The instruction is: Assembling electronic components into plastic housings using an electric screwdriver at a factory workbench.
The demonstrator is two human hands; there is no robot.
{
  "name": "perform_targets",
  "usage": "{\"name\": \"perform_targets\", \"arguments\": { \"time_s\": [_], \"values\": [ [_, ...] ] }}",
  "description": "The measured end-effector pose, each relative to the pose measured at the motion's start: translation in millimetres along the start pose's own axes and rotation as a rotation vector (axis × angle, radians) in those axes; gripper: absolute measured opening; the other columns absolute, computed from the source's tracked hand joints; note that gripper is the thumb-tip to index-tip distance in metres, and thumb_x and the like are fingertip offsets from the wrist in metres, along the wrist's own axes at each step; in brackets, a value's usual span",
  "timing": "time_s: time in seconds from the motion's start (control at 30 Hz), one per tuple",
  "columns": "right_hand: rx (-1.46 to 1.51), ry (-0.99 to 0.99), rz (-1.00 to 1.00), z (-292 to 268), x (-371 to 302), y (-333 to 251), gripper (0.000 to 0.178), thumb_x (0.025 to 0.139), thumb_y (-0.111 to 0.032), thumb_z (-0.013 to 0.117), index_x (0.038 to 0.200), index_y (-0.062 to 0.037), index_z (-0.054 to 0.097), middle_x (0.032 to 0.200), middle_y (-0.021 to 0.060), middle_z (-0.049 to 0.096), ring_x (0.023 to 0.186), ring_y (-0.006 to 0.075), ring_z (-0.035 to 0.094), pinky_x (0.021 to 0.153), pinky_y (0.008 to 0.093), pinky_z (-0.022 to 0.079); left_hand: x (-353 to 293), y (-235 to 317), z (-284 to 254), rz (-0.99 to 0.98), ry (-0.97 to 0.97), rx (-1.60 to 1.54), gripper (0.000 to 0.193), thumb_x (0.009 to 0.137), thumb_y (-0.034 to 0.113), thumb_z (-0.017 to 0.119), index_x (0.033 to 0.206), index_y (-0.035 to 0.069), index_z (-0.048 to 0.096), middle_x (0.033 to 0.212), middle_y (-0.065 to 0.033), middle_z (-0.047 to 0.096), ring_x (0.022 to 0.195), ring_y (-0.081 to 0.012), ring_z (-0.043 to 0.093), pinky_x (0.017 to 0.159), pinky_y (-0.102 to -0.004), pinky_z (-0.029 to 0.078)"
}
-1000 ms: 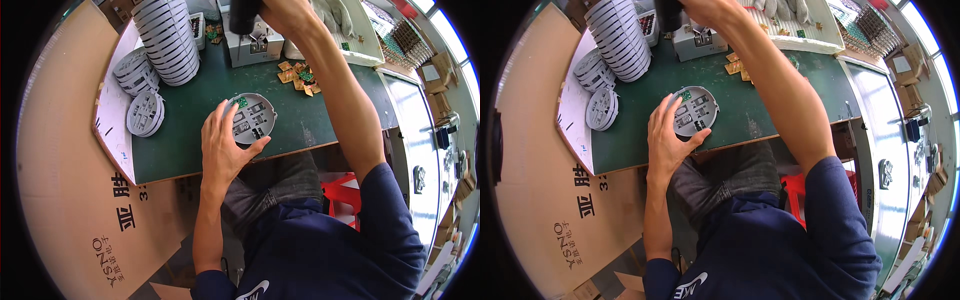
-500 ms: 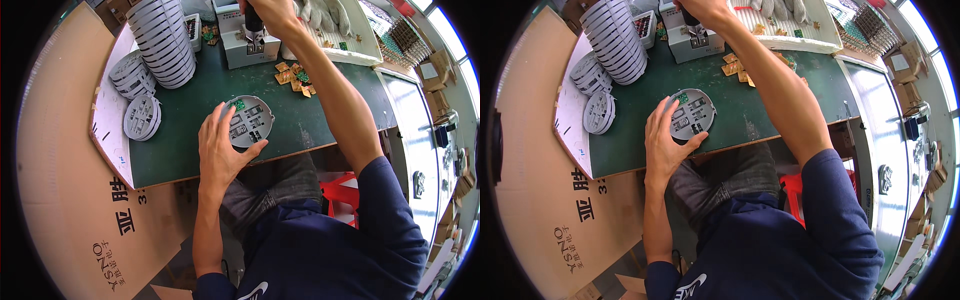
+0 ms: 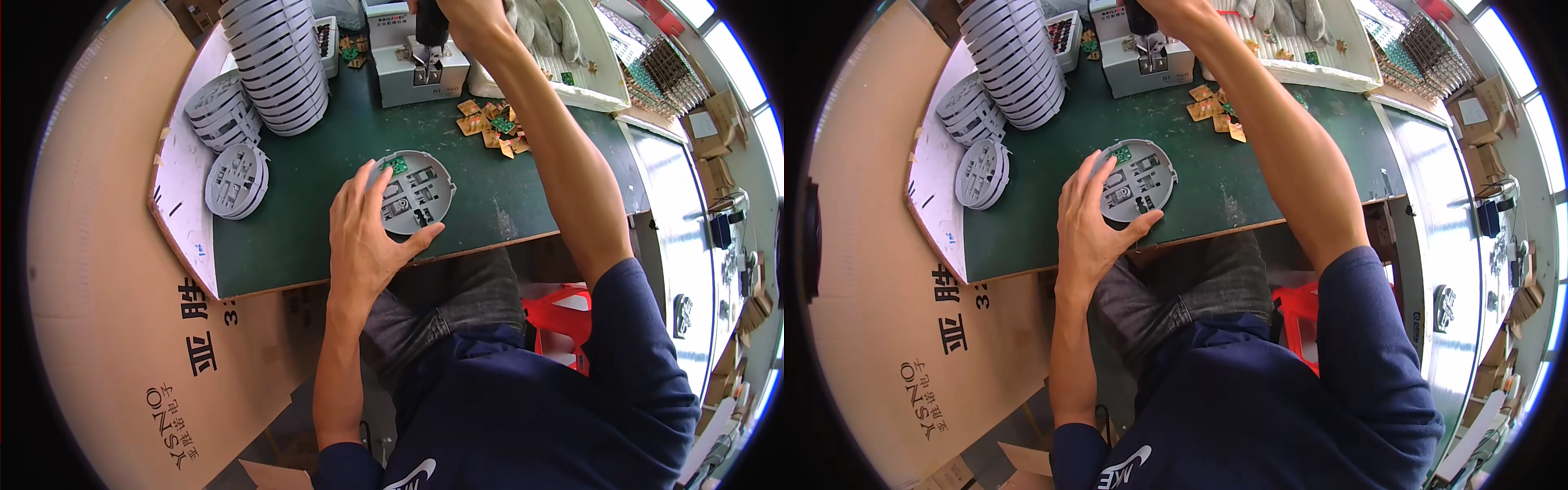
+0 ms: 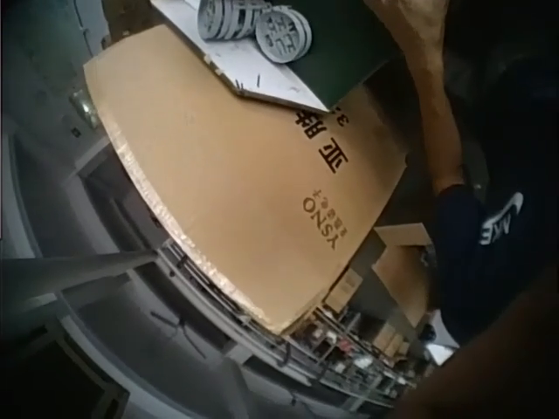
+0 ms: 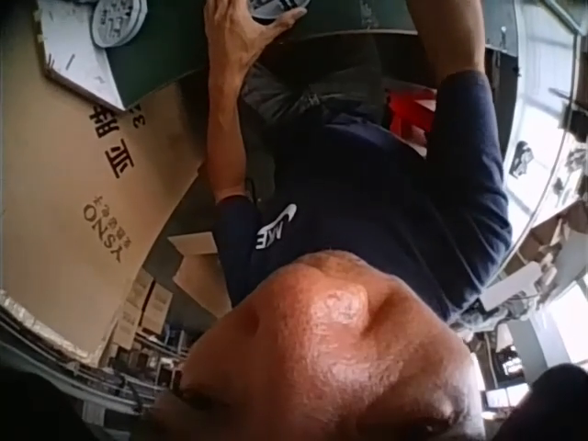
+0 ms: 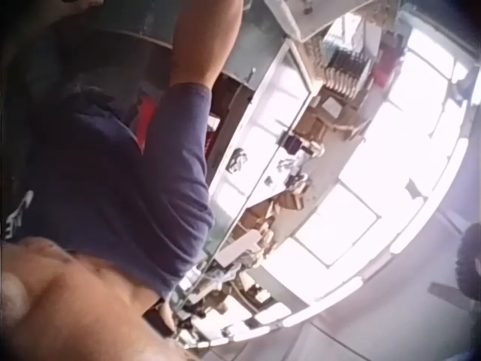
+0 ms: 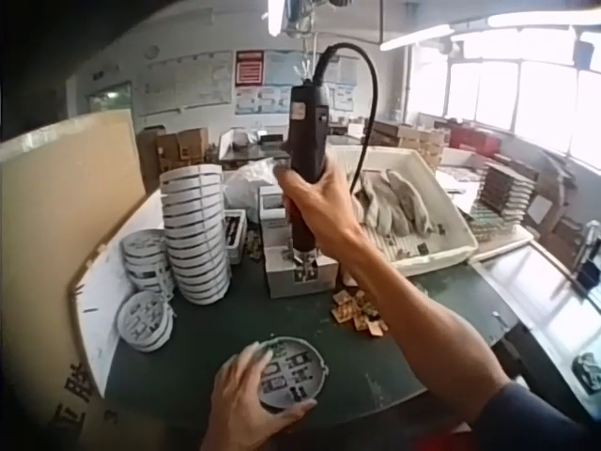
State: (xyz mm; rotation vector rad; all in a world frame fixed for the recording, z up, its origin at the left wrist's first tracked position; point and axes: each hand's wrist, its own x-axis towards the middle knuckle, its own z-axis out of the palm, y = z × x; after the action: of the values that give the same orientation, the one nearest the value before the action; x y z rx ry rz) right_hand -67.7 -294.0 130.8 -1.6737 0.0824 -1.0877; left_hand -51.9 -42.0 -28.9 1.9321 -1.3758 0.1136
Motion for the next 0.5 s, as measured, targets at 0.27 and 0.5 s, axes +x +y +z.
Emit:
{"name": "perform_targets", "arguments": {
  "time_s": [0.27,0.5],
  "values": [
    [0.136,-0.132,-0.115,30,-66,-16,0.051,0.097,-0.015,0.069,0.142,0.0016,0.05,0.069,0.0006,0.057,0.055,0.009,0.054,0.053,0.0266,0.046,2,0,0,0.023,0.012,0.01,0.086,0.075,0.052,0.088,0.137,0.0,0.058,0.147,-0.0159,0.053,0.133,-0.0353,0.051,0.112,-0.0471,0.042],
    [0.176,-0.117,0.071,41,-82,-14,0.021,0.097,-0.015,0.07,0.109,-0.0017,0.058,0.068,0.0007,0.059,0.055,0.0084,0.056,0.051,0.0259,0.045,1,-3,1,0.032,-0.009,0.013,0.092,0.076,0.06,0.084,0.139,-0.001,0.053,0.147,-0.0191,0.05,0.132,-0.038,0.05,0.111,-0.05,0.041]
  ]
}}
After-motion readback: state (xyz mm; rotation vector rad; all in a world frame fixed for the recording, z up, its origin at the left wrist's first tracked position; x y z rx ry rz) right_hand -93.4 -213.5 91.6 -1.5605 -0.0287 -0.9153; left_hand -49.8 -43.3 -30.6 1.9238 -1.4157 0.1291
